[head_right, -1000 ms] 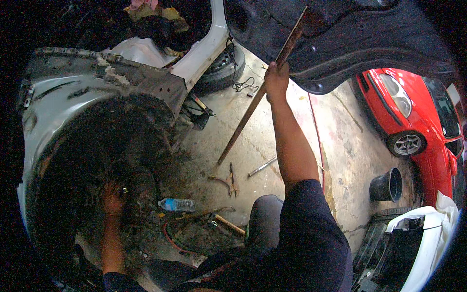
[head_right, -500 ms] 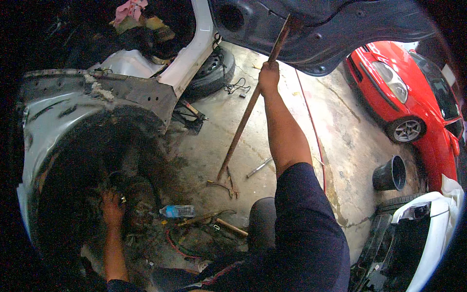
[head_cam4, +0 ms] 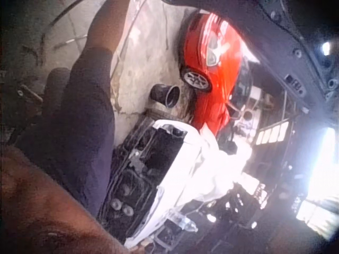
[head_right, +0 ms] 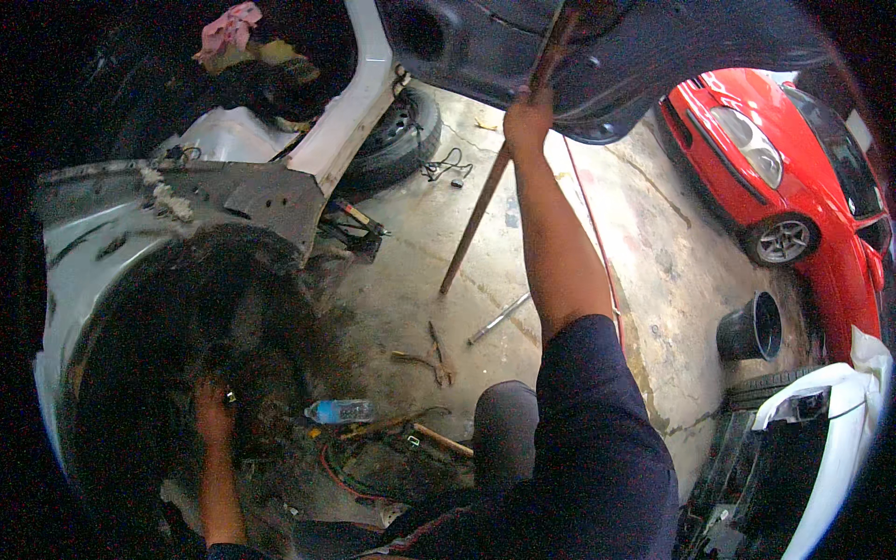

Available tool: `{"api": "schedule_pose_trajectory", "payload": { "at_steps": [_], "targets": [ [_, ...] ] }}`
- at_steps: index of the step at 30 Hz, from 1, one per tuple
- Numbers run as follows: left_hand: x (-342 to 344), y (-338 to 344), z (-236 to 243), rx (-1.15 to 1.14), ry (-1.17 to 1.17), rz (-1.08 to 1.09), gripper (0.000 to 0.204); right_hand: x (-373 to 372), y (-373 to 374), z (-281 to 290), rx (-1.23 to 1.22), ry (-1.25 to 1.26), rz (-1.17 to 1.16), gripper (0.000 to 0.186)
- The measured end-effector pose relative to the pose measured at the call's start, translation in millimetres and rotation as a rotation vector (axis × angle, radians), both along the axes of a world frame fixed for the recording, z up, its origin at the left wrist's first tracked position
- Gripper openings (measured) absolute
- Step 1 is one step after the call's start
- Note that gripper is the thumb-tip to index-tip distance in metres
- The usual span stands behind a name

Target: The person welds a section of a car's inner door frame using a welding torch. They then use a hammer and a metal rod to shape and align the metal. Finally, they use a screwdriver to adjust components within the door frame.

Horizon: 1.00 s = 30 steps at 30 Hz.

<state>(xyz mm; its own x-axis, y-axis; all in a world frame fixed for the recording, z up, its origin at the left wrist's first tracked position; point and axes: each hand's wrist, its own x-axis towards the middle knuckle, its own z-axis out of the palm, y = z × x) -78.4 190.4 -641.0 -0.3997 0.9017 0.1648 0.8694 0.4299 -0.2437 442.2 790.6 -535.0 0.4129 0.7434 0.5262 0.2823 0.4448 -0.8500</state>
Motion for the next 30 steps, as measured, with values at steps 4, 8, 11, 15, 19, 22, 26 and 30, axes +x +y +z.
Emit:
{"api": "schedule_pose_trajectory", "payload": {
  "at_steps": [4,8,11,15,19,22,26,30],
  "targets": [
    [3,1,2,0.0,0.035,0.037,0.053,-5,-2,7,0.081,-0.057,0.001,0.026],
    [2,4,4,-0.021,0.01,-0.034,0.053,-23,7,10,0.001,-0.086,0.028,0.028],
    [3,3,6,-0.012,-0.017,-0.009,0.054,-39,7,12,-0.03,-0.139,0.102,0.028],
    [-9,-12,1,-0.023,0.058,-0.05,0.055,-49,13,16,0.036,-0.168,0.078,0.028],
    [-3,0,2,0.035,0.05,-0.122,0.056,-32,28,9,0.025,-0.201,0.099,0.029],
    [2,3,6,0.013,-0.05,-0.063,0.057,-30,38,6,0.022,-0.28,0.057,0.03],
    [-6,14,-4,0.084,0.001,-0.197,0.056,-24,75,6,0.017,-0.33,0.096,0.04],
    [0,-9,8,0.015,0.024,-0.029,0.051,-48,55,22,-0.117,-0.236,0.188,0.037]
  ]
}}
